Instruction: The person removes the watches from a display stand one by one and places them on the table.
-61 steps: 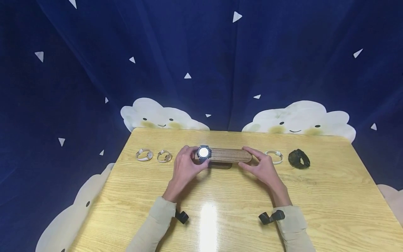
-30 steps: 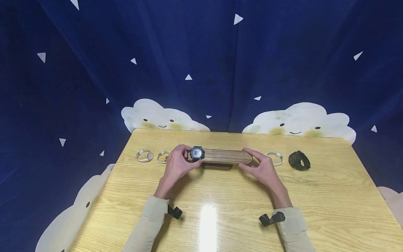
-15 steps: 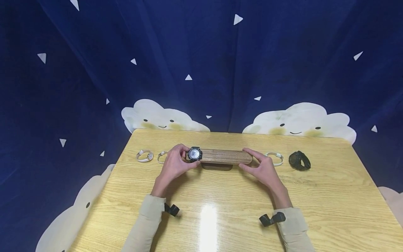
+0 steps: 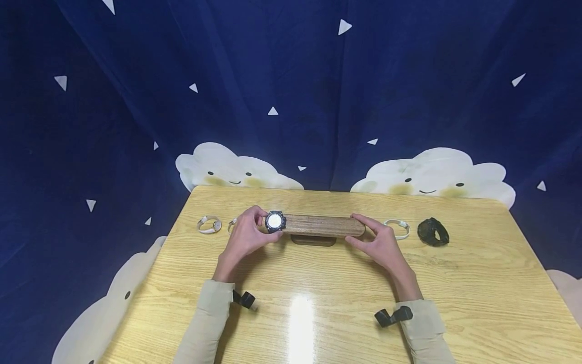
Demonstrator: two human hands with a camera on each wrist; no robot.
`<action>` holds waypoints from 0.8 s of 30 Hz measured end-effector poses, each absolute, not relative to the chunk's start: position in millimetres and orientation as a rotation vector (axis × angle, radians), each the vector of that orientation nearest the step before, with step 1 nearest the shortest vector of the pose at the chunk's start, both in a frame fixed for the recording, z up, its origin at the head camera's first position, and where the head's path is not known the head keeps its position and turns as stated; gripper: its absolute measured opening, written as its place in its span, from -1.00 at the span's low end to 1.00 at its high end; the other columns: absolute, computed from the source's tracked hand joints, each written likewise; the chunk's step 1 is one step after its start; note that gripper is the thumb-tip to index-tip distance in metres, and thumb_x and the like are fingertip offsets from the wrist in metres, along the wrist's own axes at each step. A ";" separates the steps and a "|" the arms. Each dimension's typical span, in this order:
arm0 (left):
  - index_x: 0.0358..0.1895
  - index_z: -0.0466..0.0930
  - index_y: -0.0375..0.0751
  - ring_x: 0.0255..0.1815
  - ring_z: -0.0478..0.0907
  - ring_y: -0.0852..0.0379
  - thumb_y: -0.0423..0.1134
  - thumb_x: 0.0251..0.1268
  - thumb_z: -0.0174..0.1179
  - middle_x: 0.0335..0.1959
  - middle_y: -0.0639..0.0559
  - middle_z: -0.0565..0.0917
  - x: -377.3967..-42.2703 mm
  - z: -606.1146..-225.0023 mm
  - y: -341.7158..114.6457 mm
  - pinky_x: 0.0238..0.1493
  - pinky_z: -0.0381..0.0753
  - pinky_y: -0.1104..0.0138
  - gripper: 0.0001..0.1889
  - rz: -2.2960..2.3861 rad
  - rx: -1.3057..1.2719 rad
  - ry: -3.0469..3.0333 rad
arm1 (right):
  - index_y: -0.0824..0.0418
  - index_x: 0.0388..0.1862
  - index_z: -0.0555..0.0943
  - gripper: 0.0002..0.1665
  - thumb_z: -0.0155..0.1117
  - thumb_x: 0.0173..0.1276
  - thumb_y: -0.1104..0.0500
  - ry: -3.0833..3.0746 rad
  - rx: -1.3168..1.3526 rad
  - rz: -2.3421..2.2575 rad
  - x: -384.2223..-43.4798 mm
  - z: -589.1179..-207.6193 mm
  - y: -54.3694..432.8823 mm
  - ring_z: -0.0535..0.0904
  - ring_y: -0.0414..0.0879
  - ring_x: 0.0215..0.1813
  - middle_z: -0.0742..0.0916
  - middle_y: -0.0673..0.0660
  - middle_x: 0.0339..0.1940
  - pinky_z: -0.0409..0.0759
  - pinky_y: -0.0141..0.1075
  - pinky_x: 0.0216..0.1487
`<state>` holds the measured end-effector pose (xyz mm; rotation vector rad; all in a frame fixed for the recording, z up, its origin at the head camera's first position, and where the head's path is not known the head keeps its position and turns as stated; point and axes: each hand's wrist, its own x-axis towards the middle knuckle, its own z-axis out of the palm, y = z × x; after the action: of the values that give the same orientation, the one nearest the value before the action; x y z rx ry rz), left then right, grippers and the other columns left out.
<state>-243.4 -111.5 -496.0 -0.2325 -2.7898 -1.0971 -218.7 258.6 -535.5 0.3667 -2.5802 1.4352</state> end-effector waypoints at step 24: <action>-0.09 0.54 -0.07 -0.32 0.42 0.10 0.08 -0.17 0.64 -0.31 0.02 0.53 -246.5 -489.1 -131.3 -0.37 0.47 0.29 -0.40 -1.102 -0.189 -2.750 | 0.11 0.46 0.57 -0.23 0.61 0.28 0.10 -2.584 0.371 1.483 -219.1 -534.7 260.1 0.48 0.25 0.46 0.63 0.22 0.41 0.42 0.16 0.45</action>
<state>-246.5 -131.3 -489.1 -0.1892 -2.7496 -1.1015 -219.1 260.1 -534.7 0.3713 -2.5841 1.4831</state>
